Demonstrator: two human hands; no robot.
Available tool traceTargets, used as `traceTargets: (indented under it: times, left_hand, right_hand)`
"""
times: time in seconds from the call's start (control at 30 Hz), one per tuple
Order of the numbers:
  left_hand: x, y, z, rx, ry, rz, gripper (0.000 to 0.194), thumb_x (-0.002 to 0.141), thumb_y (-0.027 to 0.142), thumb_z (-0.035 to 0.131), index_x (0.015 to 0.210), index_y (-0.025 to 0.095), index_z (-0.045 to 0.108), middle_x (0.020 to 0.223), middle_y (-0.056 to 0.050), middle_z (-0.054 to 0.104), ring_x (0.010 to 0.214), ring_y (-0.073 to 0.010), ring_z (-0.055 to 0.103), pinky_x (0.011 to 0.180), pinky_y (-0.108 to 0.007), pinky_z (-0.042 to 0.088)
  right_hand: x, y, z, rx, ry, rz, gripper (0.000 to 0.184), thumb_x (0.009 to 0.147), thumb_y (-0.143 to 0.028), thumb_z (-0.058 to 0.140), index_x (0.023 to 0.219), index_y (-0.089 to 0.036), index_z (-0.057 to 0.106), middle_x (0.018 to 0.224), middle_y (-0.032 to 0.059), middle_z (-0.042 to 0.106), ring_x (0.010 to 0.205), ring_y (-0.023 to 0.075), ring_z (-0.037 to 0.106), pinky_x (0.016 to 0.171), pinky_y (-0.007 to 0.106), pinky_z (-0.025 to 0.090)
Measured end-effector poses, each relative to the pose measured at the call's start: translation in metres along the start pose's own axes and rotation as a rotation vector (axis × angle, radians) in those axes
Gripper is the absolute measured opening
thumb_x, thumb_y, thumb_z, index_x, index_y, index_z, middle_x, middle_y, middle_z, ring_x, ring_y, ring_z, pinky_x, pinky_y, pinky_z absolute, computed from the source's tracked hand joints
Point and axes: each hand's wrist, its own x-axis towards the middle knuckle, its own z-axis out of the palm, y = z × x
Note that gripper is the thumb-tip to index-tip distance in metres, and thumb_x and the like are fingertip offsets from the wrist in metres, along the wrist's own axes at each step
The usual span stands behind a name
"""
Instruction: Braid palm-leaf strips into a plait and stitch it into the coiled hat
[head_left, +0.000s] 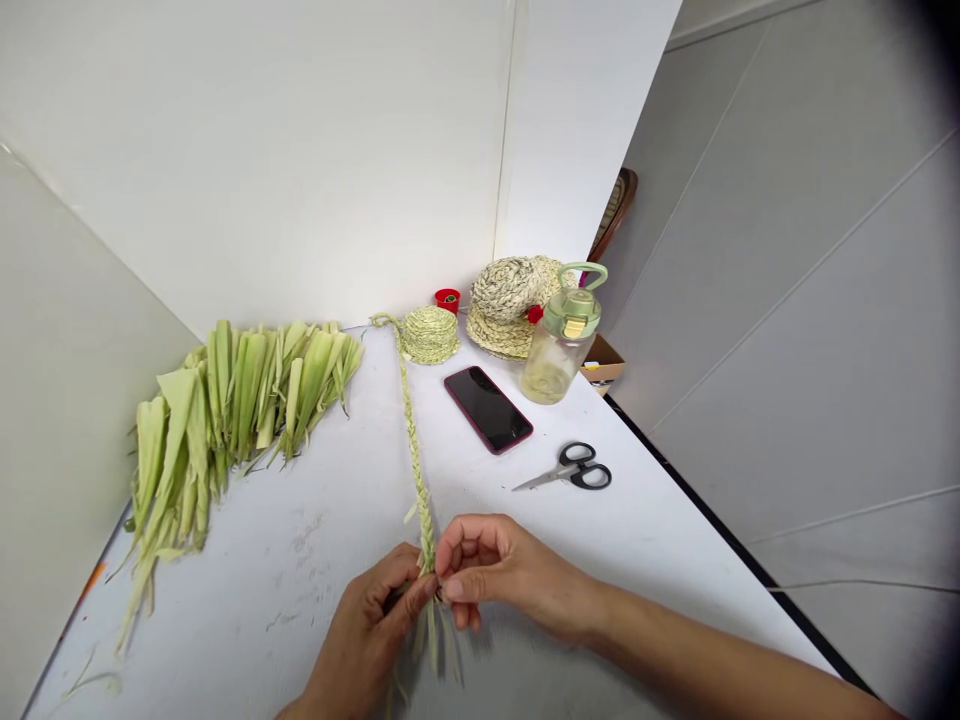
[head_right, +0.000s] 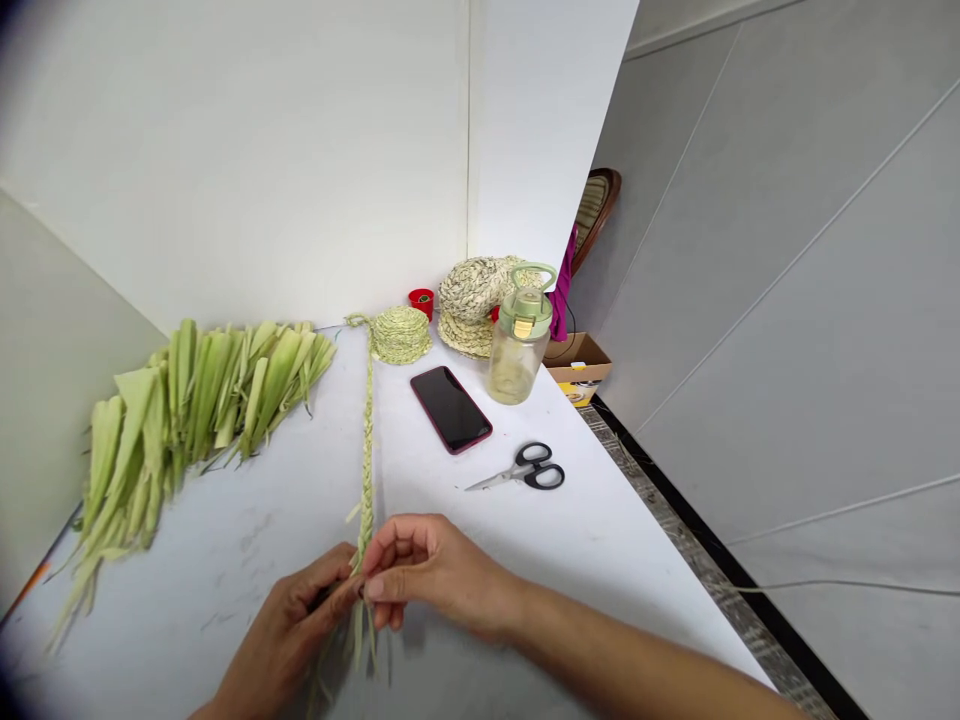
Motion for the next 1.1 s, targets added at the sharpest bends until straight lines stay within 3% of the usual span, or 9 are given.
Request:
traceTargets:
  times: [0.1,0.27,0.33,0.47,0.57,0.73,0.93,1.03,1.1]
  left_hand:
    - [0.001,-0.004,-0.003,-0.045,-0.029,0.007,0.039,0.093,0.047,0.053,0.072,0.017,0.067,0.078,-0.002,0.061,0.075,-0.0174,0.055,0.071,-0.025,0.044]
    - [0.002,-0.011,-0.005,-0.120,-0.037,0.035,0.031,0.093,0.040,0.058,0.077,0.018,0.073,0.116,-0.008,0.066,0.104,-0.0232,0.059,0.098,-0.033,0.042]
    - [0.001,-0.011,-0.002,-0.100,-0.021,0.053,0.031,0.094,0.038,0.056,0.078,0.019,0.074,0.111,-0.008,0.068,0.104,-0.0235,0.059,0.095,-0.032,0.043]
    - [0.000,-0.009,0.005,-0.006,0.062,0.117,0.037,0.096,0.038,0.053,0.074,0.017,0.073,0.086,-0.007,0.066,0.085,-0.0198,0.061,0.078,-0.027,0.045]
    - [-0.001,-0.012,0.006,0.026,0.103,0.158,0.037,0.096,0.037,0.053,0.073,0.017,0.072,0.084,-0.007,0.065,0.085,-0.0194,0.059,0.077,-0.026,0.045]
    - [-0.001,-0.013,0.003,0.041,0.085,0.167,0.035,0.097,0.037,0.053,0.073,0.018,0.070,0.084,-0.006,0.064,0.089,-0.0203,0.056,0.080,-0.028,0.043]
    - [-0.001,-0.012,-0.001,0.015,0.079,0.109,0.036,0.094,0.041,0.056,0.067,0.018,0.063,0.078,-0.004,0.062,0.085,-0.0204,0.053,0.077,-0.029,0.040]
    - [0.001,-0.014,-0.003,-0.043,0.036,0.069,0.034,0.093,0.042,0.057,0.070,0.019,0.066,0.080,-0.004,0.062,0.086,-0.0208,0.054,0.079,-0.030,0.040]
    - [0.002,-0.015,-0.004,-0.117,0.000,0.053,0.031,0.092,0.041,0.059,0.073,0.019,0.070,0.094,-0.006,0.065,0.096,-0.0222,0.055,0.088,-0.031,0.040]
  right_hand:
    - [0.001,0.002,-0.004,-0.023,0.038,-0.036,0.034,0.069,-0.038,0.083,0.084,-0.016,0.063,0.066,-0.0019,0.064,0.056,0.0100,0.058,0.056,0.023,0.044]
    - [0.005,0.010,-0.009,-0.125,0.220,-0.108,0.025,0.072,-0.034,0.079,0.084,-0.018,0.065,0.066,-0.0023,0.064,0.055,0.0106,0.055,0.055,0.024,0.043]
    - [0.006,0.012,-0.006,-0.157,0.242,-0.094,0.019,0.073,-0.030,0.077,0.084,-0.019,0.066,0.066,-0.0013,0.065,0.058,0.0124,0.056,0.055,0.025,0.043]
    - [0.004,0.016,0.005,-0.234,0.311,-0.084,0.008,0.074,-0.023,0.073,0.076,-0.021,0.066,0.062,-0.0023,0.062,0.060,0.0138,0.055,0.056,0.025,0.041]
    - [0.000,0.015,0.010,-0.352,0.356,-0.117,0.006,0.076,-0.020,0.070,0.074,-0.020,0.064,0.062,-0.0030,0.061,0.062,0.0134,0.055,0.060,0.025,0.042]
    - [0.000,0.007,0.009,-0.277,0.274,-0.117,0.011,0.078,-0.022,0.070,0.076,-0.017,0.060,0.063,-0.0039,0.058,0.061,0.0101,0.051,0.059,0.022,0.040]
    - [0.000,0.003,-0.001,0.077,-0.060,-0.007,0.030,0.076,-0.034,0.078,0.091,-0.016,0.058,0.069,-0.0033,0.060,0.053,0.0084,0.054,0.054,0.023,0.045]
    - [0.000,0.001,-0.003,0.002,-0.002,-0.033,0.031,0.077,-0.034,0.079,0.088,-0.016,0.057,0.069,-0.0033,0.060,0.054,0.0075,0.054,0.055,0.021,0.043]
    - [0.001,0.002,-0.004,-0.095,0.094,-0.076,0.029,0.079,-0.035,0.077,0.087,-0.016,0.057,0.068,-0.0036,0.060,0.054,0.0069,0.052,0.053,0.019,0.040]
